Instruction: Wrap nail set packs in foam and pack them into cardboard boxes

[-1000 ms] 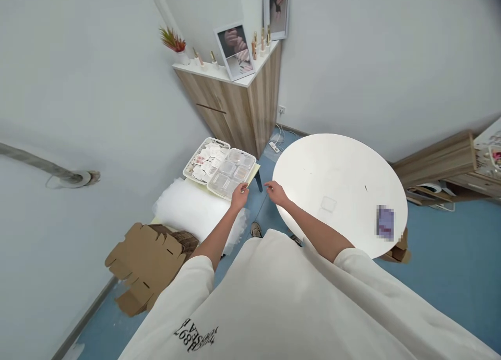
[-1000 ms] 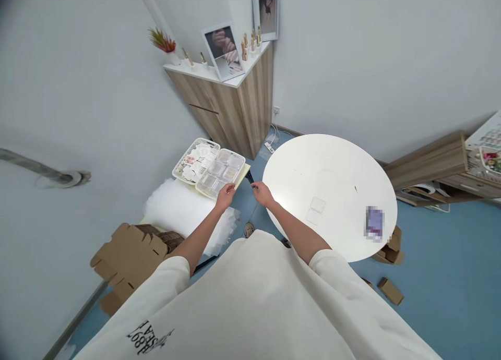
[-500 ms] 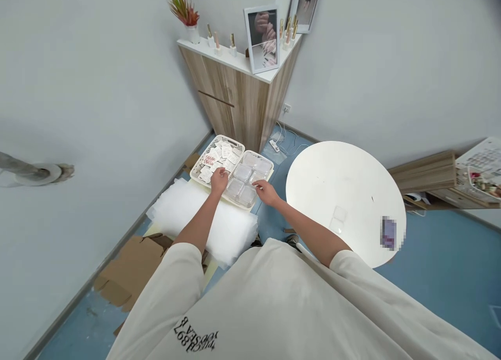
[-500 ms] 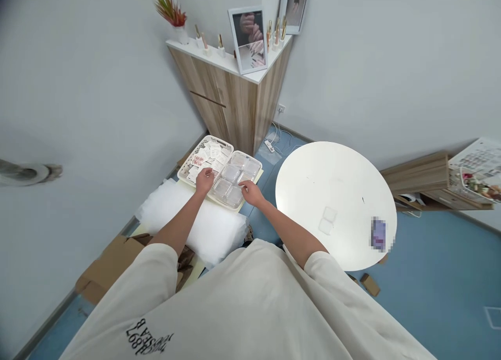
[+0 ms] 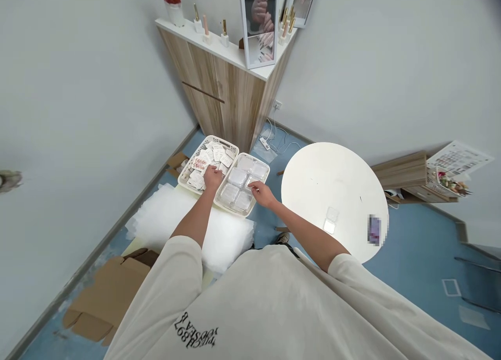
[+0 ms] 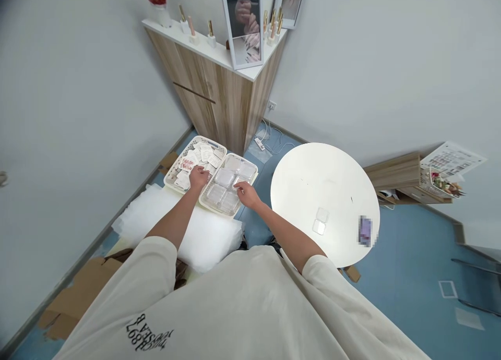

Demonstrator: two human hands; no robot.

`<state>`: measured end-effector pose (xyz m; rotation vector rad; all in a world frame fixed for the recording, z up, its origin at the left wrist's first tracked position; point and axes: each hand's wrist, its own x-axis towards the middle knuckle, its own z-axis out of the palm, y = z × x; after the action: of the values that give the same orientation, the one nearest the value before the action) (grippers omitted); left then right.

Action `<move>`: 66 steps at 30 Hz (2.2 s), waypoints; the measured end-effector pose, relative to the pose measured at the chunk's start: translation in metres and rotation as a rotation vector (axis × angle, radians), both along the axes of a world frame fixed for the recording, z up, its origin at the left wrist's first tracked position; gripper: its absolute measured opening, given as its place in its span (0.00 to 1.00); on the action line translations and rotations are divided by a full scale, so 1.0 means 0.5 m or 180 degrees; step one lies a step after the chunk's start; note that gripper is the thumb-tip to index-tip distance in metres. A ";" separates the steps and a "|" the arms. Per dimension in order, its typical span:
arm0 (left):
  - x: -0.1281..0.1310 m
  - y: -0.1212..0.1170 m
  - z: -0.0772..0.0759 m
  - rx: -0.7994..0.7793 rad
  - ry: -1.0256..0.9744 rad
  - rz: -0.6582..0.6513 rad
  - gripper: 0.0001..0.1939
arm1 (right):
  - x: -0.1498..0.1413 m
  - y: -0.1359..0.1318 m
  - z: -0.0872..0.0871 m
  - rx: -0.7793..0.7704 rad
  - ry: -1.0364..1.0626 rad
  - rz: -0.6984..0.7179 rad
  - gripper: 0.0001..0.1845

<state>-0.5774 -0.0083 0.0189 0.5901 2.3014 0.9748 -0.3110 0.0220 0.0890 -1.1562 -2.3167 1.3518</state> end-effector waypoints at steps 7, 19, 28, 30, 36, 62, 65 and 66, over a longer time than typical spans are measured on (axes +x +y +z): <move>0.007 0.010 0.033 -0.0360 0.0146 -0.0002 0.03 | 0.007 0.010 -0.003 -0.0042 -0.0072 -0.0035 0.18; 0.000 -0.076 0.112 -0.0132 0.0854 -0.0002 0.03 | 0.003 0.009 -0.007 -0.0147 -0.0011 -0.0080 0.17; 0.183 -0.010 0.196 0.0755 0.0493 -0.0908 0.06 | 0.071 0.046 -0.008 -0.0738 0.0633 -0.0939 0.15; 0.261 0.021 0.200 0.0907 0.0336 -0.1137 0.06 | 0.124 0.059 0.000 -0.0850 0.0779 -0.1305 0.17; 0.515 0.080 0.176 0.1014 -0.0275 -0.1810 0.06 | 0.358 0.074 0.026 -0.0992 0.1076 -0.2328 0.19; 1.173 0.093 0.009 0.0257 -0.1330 -0.2107 0.13 | 1.013 -0.023 -0.110 -0.1533 0.0701 -0.2894 0.08; 1.182 0.083 -0.009 0.0180 -0.1174 -0.2128 0.10 | 1.031 -0.033 -0.138 -0.1482 0.0514 -0.2920 0.07; 1.182 0.077 -0.016 0.0127 -0.1116 -0.2128 0.09 | 1.035 -0.037 -0.148 -0.1511 0.0431 -0.2963 0.06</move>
<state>0.0138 0.0304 0.0109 1.0254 1.6069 0.7191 0.2066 0.0034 0.0151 -1.8556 -1.0700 1.4961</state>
